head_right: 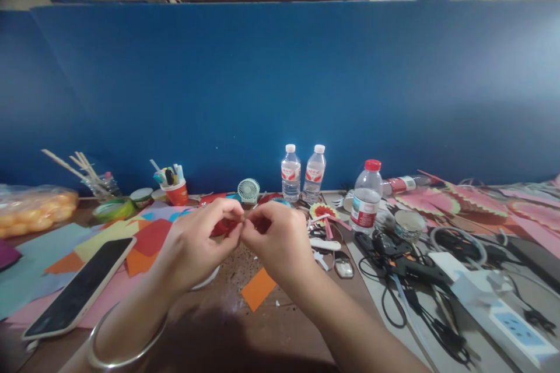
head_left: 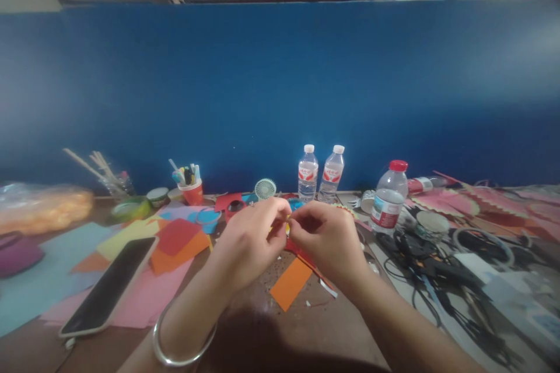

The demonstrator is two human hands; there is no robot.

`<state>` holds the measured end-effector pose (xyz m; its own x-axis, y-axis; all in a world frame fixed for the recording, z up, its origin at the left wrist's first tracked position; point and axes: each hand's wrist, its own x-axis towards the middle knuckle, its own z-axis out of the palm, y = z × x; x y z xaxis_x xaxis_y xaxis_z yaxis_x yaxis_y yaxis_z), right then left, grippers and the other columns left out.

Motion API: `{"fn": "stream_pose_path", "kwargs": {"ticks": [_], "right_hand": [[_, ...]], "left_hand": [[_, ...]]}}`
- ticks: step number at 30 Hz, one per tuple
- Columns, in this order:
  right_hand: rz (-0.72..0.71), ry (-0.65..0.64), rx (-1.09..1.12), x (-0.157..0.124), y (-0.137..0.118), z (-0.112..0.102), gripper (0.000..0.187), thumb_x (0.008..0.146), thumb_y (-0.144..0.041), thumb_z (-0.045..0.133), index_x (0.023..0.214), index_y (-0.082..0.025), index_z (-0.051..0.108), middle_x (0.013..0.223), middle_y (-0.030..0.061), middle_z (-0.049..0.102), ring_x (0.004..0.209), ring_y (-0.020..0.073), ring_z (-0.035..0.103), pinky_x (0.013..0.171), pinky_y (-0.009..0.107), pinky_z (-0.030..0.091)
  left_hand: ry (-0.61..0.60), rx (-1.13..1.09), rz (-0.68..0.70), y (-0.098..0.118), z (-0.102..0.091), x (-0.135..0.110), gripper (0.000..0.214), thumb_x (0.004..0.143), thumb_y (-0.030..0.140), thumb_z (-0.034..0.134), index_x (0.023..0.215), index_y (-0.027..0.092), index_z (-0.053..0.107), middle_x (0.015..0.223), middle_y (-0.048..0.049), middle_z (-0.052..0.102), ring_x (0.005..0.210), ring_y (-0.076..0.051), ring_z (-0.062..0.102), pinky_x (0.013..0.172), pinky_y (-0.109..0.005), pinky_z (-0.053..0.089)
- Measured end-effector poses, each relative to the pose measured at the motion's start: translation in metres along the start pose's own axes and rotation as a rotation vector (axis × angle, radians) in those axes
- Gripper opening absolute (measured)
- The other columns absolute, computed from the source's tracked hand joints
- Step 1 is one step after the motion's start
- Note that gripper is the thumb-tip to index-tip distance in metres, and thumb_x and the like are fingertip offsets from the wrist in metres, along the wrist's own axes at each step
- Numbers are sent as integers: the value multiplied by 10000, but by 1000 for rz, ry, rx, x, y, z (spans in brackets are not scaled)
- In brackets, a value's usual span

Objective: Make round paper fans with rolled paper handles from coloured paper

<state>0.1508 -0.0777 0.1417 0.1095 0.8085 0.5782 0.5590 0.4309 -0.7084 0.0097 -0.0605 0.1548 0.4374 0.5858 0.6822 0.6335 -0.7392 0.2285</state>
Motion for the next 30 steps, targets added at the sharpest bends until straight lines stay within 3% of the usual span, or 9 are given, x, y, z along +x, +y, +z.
{"fn": "stream_pose_path", "kwargs": {"ticks": [7,13,22,26,30], "right_hand": [[81,50,90,-2,1,7,94,648,-152,538,582,-179,601,531,-14,588,494,105,516,482,219,403],[134,-62,283,0,2,5,125,703,-202,535,645,-173,641,552,-3,604,507,104,516,479,216,402],[45,20,96,-4,1,5,100,664,-156,542,611,-184,621,570,-14,607,535,112,540,518,226,407],[45,51,72,-4,1,7,87,642,-138,539,578,-178,584,545,-25,576,513,103,511,502,219,388],[98,39,226,-2,3,8,88,654,-134,525,586,-170,569,537,-29,558,502,93,481,484,205,377]], "left_hand": [[18,-76,-46,2,-1,0,176,709,91,508,827,221,512,737,23,634,651,-112,595,569,-207,434],[33,-72,-119,0,-5,0,221,681,88,524,855,222,499,734,41,623,522,-77,527,518,-206,409],[-25,-30,41,-1,-3,-1,191,730,83,495,876,208,504,769,7,625,689,-125,590,601,-233,440],[-18,-70,15,0,-2,-1,178,730,88,507,856,213,498,755,16,623,685,-116,589,603,-222,441],[31,-152,-87,2,-1,0,158,728,112,520,838,222,493,758,29,628,662,-104,591,573,-208,435]]}}
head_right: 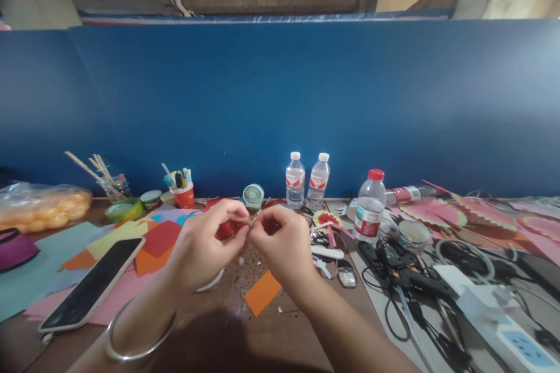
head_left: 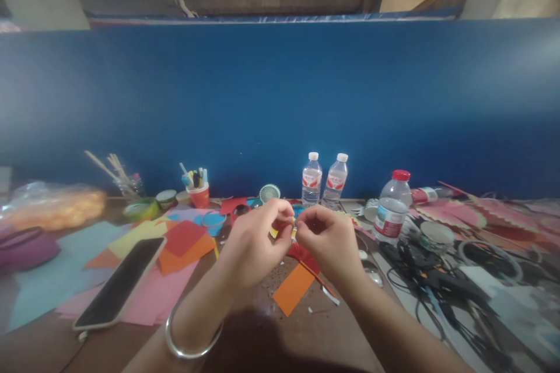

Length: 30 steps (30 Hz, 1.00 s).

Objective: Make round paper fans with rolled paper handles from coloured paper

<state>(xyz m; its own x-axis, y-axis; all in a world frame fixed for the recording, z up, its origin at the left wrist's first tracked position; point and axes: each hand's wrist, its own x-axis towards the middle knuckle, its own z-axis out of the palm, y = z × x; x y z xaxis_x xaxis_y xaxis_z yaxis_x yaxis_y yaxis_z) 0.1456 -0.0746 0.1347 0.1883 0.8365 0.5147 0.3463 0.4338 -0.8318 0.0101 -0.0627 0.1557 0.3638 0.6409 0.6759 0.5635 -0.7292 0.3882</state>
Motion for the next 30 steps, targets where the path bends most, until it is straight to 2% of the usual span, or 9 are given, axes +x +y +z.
{"fn": "stream_pose_path", "kwargs": {"ticks": [3,5,11,17,22,30], "right_hand": [[61,-5,144,1,0,1,87,681,-154,529,609,-167,576,541,-29,558,493,87,468,469,196,375],[84,-5,183,1,-1,1,89,700,-183,542,639,-168,605,565,-18,585,504,93,484,476,201,389],[55,-39,164,0,-2,1,118,723,-218,561,704,-196,676,654,10,663,595,130,568,542,228,436],[-29,-11,73,-1,-4,1,119,722,-210,563,704,-200,680,683,13,675,630,144,598,574,237,452],[-32,5,50,-2,-3,2,120,716,-191,550,675,-193,663,659,9,663,613,141,597,563,231,450],[34,-7,77,2,2,3,104,701,-186,534,655,-172,626,582,2,624,533,124,542,495,214,419]], "left_hand": [[49,-117,-113,0,0,1,153,736,143,523,855,226,473,760,31,632,648,-99,594,566,-202,445],[75,-150,-143,-1,0,1,156,739,151,521,867,223,468,763,24,639,675,-109,604,594,-209,457],[127,35,-23,-5,-2,1,161,719,142,537,862,213,514,763,9,650,665,-120,612,598,-215,458],[108,134,85,-7,1,-2,198,731,93,510,891,207,497,797,4,631,691,-121,606,616,-221,454],[71,186,160,-7,4,-5,194,768,92,471,928,202,486,831,-13,615,729,-135,597,630,-248,449],[86,144,131,-6,4,-4,173,759,101,496,897,206,485,819,-4,618,720,-122,597,608,-228,442]]}}
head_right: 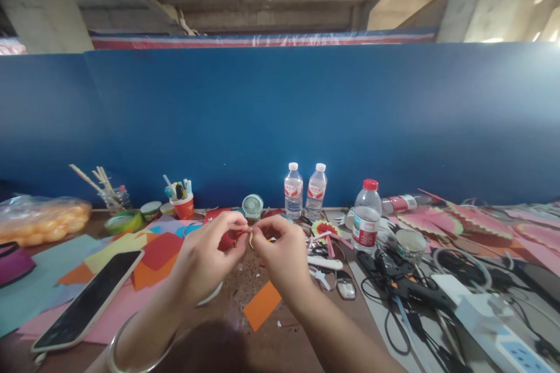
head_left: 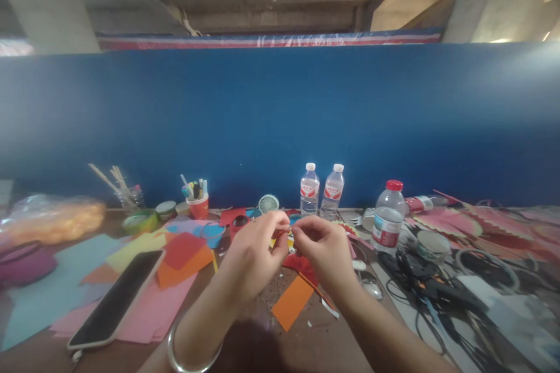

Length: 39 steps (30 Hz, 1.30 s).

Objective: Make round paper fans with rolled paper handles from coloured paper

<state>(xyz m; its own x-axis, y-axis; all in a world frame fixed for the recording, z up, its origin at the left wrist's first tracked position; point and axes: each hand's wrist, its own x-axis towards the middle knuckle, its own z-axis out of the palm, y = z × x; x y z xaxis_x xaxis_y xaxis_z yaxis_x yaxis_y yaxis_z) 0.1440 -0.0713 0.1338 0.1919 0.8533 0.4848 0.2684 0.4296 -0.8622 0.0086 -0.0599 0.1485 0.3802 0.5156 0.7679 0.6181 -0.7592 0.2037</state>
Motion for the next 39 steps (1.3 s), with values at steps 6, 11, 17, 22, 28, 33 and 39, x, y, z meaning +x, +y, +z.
{"fn": "stream_pose_path", "kwargs": {"ticks": [6,11,17,22,28,33,39], "right_hand": [[-102,57,-59,-3,-3,1,100,709,-182,536,660,-182,624,641,5,622,583,127,559,532,220,423],[-90,52,-43,-5,-3,0,112,721,-196,532,667,-183,630,639,11,630,579,132,561,534,231,427],[18,75,26,-3,-1,3,88,718,-217,542,663,-172,595,599,8,604,549,130,539,506,230,425],[121,105,259,-4,5,9,110,732,-271,555,679,-174,558,598,-14,559,484,103,502,448,214,426],[179,163,557,-3,12,13,141,750,-306,552,699,-180,512,571,-49,501,397,55,418,388,177,358],[210,311,694,9,30,12,119,736,-293,533,702,-199,470,590,-46,498,510,86,504,460,187,417],[198,536,628,42,72,-11,129,697,-321,428,622,-222,395,538,-60,476,520,131,552,544,280,473]], "left_hand": [[-21,6,-20,0,0,0,154,768,110,480,887,207,491,811,-5,617,715,-124,594,600,-231,439],[-35,28,5,2,0,1,147,773,108,470,877,208,499,802,-17,622,725,-140,595,608,-247,437],[19,-109,-162,6,2,1,142,756,128,516,868,215,506,787,2,638,711,-126,612,642,-240,463],[168,-364,-403,6,5,4,138,738,182,560,858,210,499,759,-1,632,695,-133,620,621,-245,493],[478,-704,-548,-12,8,12,148,720,184,585,839,183,498,800,-13,587,765,-128,607,686,-256,505],[712,-1019,-558,-38,9,16,183,721,196,581,832,201,435,823,10,522,787,-147,616,711,-335,523],[837,-1098,-618,-69,8,18,242,689,172,602,818,216,402,791,31,537,847,-168,623,754,-380,510]]}}
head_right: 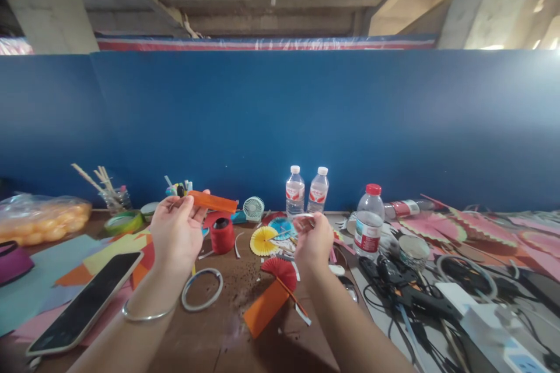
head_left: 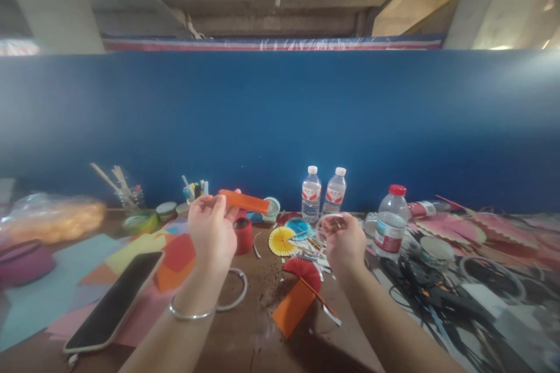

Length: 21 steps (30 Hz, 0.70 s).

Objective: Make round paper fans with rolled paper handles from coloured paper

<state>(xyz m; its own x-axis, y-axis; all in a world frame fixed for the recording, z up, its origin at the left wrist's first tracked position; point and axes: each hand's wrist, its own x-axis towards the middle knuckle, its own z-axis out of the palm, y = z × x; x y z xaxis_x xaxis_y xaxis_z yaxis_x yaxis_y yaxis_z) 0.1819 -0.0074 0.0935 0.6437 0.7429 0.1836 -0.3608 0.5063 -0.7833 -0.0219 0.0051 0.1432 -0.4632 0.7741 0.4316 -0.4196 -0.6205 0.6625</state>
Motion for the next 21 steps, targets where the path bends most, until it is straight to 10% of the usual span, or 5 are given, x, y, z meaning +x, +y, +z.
{"fn": "stream_pose_path", "kwargs": {"ticks": [9,16,21], "right_hand": [[-512,-415,-986,13,-16,-8,91,645,-281,580,629,-192,592,646,-7,573,584,136,490,601,274,370],[54,-732,-551,-24,-22,13,239,722,-353,533,720,-145,652,607,9,600,558,120,530,536,228,404],[120,-741,-479,-35,-24,19,194,671,-306,588,687,-127,660,623,24,624,566,122,538,547,235,421]], "left_hand": [[-385,388,-329,7,8,-15,271,643,210,662,846,170,488,732,-19,640,661,-115,615,598,-221,482],[-593,585,-331,0,12,-29,239,652,247,642,838,184,506,707,-17,661,619,-137,617,542,-227,455],[-616,625,-354,-3,13,-34,227,664,265,627,838,196,500,688,-6,660,493,-105,561,380,-169,323]]}}
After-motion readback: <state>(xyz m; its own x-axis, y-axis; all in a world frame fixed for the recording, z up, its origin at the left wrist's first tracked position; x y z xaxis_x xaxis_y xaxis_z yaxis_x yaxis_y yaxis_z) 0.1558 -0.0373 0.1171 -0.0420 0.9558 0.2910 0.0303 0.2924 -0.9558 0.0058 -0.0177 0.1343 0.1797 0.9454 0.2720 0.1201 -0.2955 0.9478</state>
